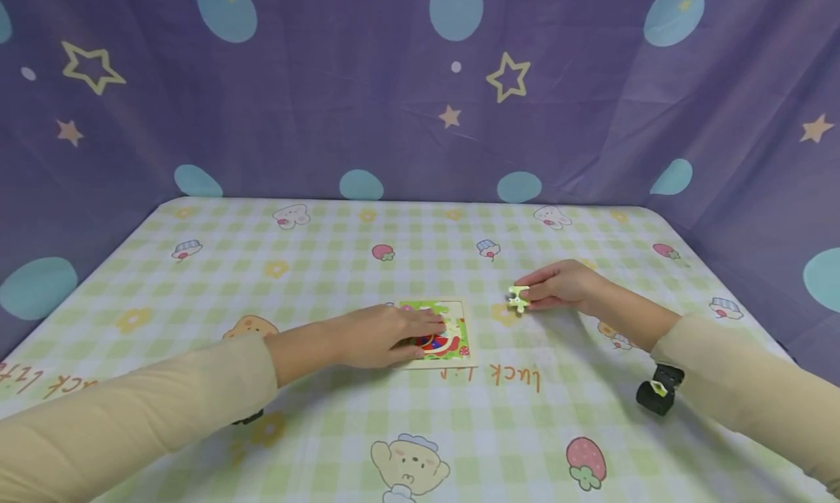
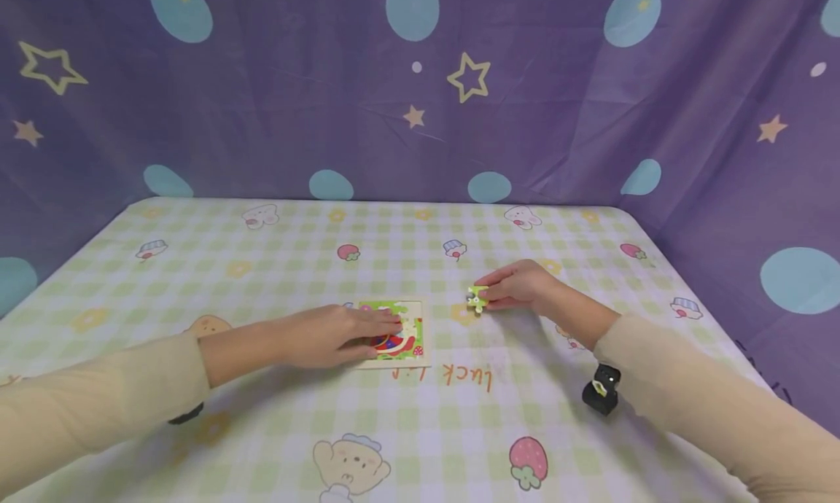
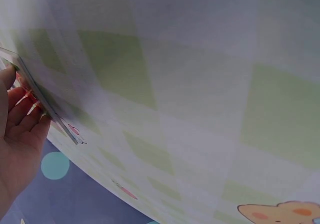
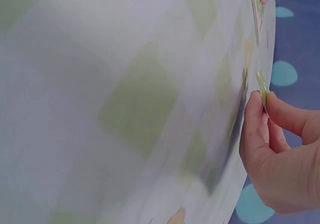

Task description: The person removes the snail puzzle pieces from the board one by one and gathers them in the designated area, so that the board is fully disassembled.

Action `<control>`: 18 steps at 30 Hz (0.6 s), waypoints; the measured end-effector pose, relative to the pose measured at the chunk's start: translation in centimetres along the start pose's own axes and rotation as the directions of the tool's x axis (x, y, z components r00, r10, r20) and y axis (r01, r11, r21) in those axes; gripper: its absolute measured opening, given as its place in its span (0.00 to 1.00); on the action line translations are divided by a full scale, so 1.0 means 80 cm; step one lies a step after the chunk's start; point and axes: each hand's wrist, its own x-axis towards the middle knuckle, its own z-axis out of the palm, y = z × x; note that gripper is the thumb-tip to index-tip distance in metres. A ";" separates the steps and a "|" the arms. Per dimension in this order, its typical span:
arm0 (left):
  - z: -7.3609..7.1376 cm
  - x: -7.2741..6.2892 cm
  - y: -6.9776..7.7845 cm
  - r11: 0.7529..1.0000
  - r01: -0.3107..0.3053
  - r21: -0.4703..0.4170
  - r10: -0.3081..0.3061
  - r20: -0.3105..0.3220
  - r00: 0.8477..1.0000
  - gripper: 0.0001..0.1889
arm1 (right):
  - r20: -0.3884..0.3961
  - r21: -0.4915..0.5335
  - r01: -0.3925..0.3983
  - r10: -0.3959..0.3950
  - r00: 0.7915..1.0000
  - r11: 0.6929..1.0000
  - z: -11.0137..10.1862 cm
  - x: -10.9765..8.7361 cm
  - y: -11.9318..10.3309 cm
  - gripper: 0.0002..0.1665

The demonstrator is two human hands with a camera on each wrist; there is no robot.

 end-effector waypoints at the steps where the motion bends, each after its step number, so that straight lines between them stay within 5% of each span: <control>1: 0.000 0.000 0.000 1.000 0.001 -0.001 -0.001 0.001 1.000 0.24 | -0.011 0.007 -0.005 0.006 1.000 1.000 -0.003 -0.001 0.001 0.30; 18: -0.003 0.001 0.000 1.000 0.019 -0.001 -0.019 0.032 0.999 0.25 | -0.017 -0.115 -0.003 0.001 1.000 0.993 -0.048 -0.011 0.026 0.29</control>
